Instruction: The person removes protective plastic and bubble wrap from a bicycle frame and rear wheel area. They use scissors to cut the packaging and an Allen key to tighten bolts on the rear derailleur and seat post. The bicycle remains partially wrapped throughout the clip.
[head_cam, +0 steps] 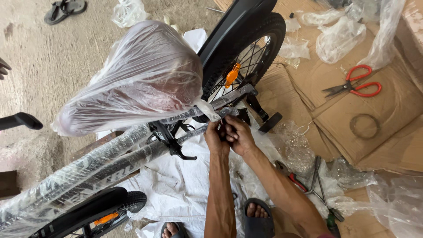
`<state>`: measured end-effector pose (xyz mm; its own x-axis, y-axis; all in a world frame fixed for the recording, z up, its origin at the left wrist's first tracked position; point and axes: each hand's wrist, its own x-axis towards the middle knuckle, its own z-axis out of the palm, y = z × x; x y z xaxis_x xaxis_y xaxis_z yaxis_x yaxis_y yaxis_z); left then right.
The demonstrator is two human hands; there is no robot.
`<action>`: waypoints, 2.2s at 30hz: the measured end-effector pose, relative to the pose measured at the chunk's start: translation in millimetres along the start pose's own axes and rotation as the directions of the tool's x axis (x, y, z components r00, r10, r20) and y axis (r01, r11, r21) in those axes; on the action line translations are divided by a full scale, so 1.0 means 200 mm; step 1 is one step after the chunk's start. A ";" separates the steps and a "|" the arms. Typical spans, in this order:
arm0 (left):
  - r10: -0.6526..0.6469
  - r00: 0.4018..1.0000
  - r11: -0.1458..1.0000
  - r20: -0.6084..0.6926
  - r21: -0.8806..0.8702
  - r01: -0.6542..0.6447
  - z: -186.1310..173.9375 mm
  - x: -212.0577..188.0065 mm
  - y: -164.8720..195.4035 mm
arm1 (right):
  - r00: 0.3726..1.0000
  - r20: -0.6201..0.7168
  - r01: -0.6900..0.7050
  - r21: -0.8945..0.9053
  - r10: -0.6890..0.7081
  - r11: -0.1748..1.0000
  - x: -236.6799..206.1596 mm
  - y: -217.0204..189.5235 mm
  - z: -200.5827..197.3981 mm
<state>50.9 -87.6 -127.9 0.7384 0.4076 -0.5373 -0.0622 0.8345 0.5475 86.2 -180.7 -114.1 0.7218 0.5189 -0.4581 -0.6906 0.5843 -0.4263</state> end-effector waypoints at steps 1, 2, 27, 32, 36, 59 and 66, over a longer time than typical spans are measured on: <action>0.011 1.000 1.000 0.022 -0.002 -0.011 -0.01 0.01 0.00 | 1.000 0.021 -0.022 0.034 0.021 0.999 0.01 0.01 -0.01; 0.022 0.999 1.000 0.046 -0.006 -0.021 -0.02 0.02 0.00 | 0.998 0.043 -0.042 0.066 0.040 0.997 0.03 0.02 -0.02; 0.423 0.546 -0.278 0.723 0.677 -0.682 0.14 -0.18 0.25 | 0.972 0.200 -0.184 0.341 0.120 0.922 0.00 0.11 0.03; 0.450 0.527 -0.342 0.721 0.685 -0.644 0.17 -0.22 0.25 | 0.991 0.041 -0.126 -0.040 0.127 0.991 -0.15 -0.02 0.06; 0.451 0.571 -0.263 0.686 0.713 -0.650 0.18 -0.23 0.27 | 0.924 -0.057 0.285 -0.555 -0.378 0.781 -0.33 -0.29 -0.19; 0.274 0.617 0.001 0.738 0.641 -0.767 0.02 -0.10 0.41 | 0.908 0.340 0.407 -0.579 -0.244 0.706 -0.29 -0.32 -0.26; 0.177 0.674 -0.039 0.717 0.689 -0.723 0.10 -0.17 0.49 | 0.958 0.275 0.077 0.019 -0.079 0.997 -0.22 -0.25 -0.13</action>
<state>33.0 -27.4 -43.0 0.9682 0.1566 0.1951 -0.0689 -0.5831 0.8095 88.6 -248.8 -92.0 0.7591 0.6225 -0.1905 -0.6320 0.6344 -0.4451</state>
